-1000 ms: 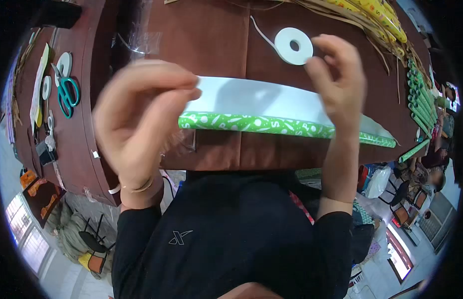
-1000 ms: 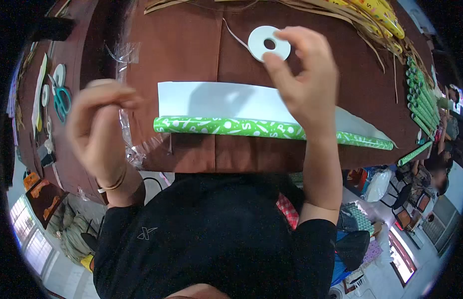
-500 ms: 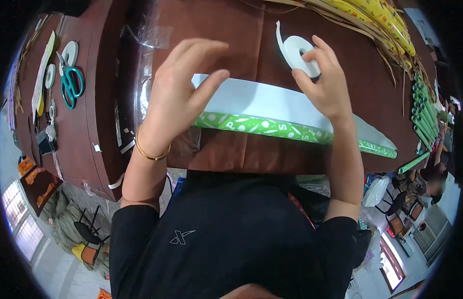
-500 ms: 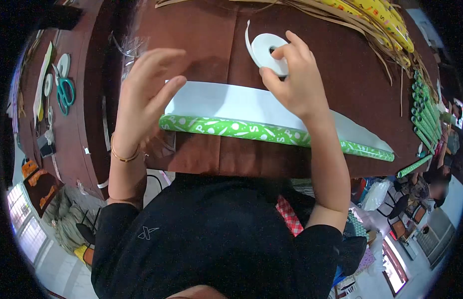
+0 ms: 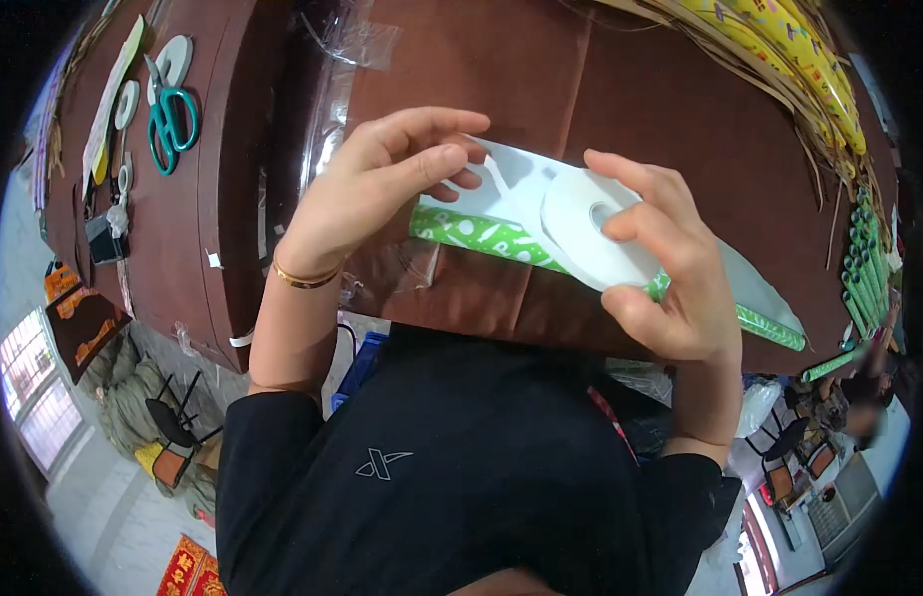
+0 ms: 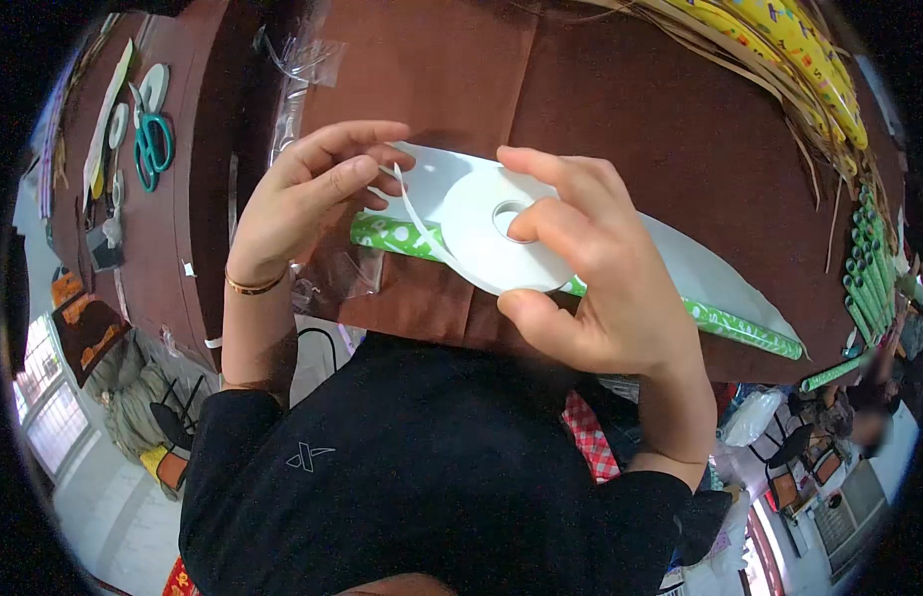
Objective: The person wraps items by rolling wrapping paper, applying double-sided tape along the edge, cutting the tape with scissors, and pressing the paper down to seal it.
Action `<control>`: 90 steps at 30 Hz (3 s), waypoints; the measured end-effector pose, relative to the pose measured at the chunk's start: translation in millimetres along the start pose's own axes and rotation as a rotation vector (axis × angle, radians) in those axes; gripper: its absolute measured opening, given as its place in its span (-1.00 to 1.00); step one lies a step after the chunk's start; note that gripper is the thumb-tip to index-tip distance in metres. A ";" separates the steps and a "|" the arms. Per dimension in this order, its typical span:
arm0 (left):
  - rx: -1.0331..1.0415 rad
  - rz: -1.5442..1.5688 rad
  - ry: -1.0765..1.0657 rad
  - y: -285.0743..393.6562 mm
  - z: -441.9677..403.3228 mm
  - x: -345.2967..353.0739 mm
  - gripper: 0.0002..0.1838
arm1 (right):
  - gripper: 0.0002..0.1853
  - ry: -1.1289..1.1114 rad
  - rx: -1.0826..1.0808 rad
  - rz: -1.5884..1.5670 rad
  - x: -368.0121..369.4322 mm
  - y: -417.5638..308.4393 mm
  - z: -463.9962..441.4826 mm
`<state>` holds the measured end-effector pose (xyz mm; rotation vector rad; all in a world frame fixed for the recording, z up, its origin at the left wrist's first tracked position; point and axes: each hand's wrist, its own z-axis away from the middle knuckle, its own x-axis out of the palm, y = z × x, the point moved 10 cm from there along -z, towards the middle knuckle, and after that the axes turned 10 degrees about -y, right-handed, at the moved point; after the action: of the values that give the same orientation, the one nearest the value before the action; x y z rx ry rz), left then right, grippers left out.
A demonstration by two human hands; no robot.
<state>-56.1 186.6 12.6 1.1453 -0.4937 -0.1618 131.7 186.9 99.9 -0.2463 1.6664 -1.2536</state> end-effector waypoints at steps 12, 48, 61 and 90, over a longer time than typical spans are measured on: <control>-0.013 -0.110 0.131 -4.3 11.4 -11.9 -0.69 | -0.64 -0.006 0.057 0.023 9.7 9.6 -2.1; -0.045 -0.702 0.412 1.6 4.8 -42.6 -0.83 | -0.70 0.214 0.494 0.795 -10.0 43.8 5.8; -0.080 -0.869 0.463 5.5 -4.2 -39.9 -0.79 | -0.66 0.217 0.560 0.963 -8.1 43.6 -4.3; -0.099 -1.089 0.463 12.8 -14.9 -31.5 -0.80 | -0.66 0.182 0.557 0.923 -8.1 48.2 -11.1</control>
<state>-78.8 215.9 10.2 1.2023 0.5851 -0.8259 144.9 220.3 64.9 0.9012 1.2390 -0.9540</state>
